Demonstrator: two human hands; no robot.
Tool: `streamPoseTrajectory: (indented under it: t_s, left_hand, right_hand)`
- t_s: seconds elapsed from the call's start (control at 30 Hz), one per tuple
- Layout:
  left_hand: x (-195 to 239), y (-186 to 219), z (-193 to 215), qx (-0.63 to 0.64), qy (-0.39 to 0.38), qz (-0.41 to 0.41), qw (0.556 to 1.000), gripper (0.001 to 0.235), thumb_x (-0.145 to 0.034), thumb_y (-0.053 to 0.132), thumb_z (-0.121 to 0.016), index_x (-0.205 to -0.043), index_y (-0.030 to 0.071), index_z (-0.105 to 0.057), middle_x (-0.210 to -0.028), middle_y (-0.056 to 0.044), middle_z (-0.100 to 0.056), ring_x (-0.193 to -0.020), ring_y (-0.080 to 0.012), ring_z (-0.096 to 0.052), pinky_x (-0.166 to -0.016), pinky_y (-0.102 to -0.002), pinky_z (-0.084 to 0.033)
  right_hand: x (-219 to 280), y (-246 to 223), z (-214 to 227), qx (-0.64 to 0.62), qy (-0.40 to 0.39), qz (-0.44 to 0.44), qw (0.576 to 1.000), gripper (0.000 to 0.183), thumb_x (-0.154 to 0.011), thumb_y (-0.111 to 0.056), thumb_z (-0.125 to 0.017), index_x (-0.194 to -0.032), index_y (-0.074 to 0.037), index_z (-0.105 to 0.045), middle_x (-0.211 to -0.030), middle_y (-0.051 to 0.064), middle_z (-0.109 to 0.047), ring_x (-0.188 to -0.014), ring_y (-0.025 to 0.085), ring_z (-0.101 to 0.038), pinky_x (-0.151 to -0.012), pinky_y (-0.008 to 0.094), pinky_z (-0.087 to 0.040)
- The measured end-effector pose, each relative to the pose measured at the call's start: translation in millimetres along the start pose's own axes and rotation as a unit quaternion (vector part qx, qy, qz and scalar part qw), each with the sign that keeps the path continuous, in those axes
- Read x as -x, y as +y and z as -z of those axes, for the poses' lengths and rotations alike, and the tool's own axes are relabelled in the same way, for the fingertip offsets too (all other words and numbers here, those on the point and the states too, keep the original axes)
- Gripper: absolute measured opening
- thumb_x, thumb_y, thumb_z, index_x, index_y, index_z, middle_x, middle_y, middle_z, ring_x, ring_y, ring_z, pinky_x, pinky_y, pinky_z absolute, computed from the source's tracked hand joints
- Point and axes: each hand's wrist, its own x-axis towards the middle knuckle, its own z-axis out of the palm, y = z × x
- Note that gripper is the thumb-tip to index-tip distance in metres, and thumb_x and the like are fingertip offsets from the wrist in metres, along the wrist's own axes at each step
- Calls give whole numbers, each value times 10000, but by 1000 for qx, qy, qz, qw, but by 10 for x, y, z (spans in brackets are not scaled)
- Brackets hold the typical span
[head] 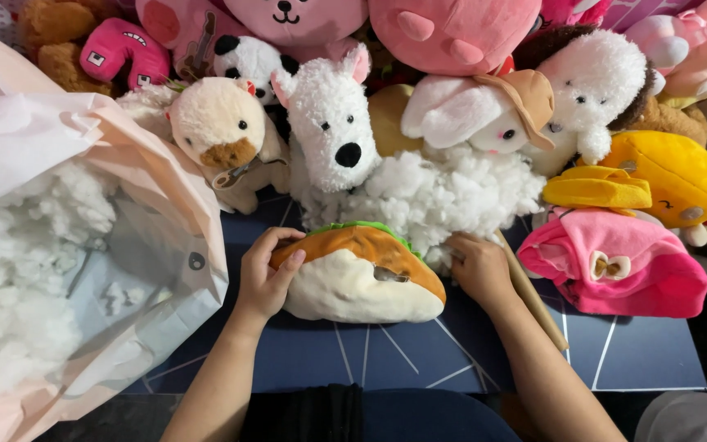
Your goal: Stuffing a taco-shaped plush toy with polyester fiberfill using a wooden stick to pack it tightly.
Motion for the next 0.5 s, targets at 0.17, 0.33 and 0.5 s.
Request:
streamPoseTrajectory:
  t_s: [0.17,0.33,0.5]
  left_hand:
    - [21,3,2,-1,6,-9,1000,363,-977,391,-652,-1064,43,-709,-947,-134,-698,-949,-279,-691,-890,-409,-547]
    - [24,4,3,6,5,-15,1000,346,-981,369,-649,-1066,37,-705,-948,-141,-695,-956,-289,-692,-892,-417,-547]
    - [10,13,-2,11,10,-14,1000,348,-973,370,-662,-1051,35,-710,-937,-138,-699,-946,-288,-697,-887,-420,-552]
  right_hand:
    - [-21,-407,426,1,-64,25,998,398,-749,-49,-669,-1142,-99,-711,-1307,140,-676,-879,481,-708,-751,576,-606]
    - [-4,-323,364,16,-114,19,993,505,-716,-19,-694,-1215,-27,-615,-1405,182,-511,-699,510,-686,-609,560,-605]
    - [16,-182,200,-91,148,112,978,216,-713,-26,-750,-884,-43,-620,-1240,130,-600,-968,454,-684,-777,470,-590]
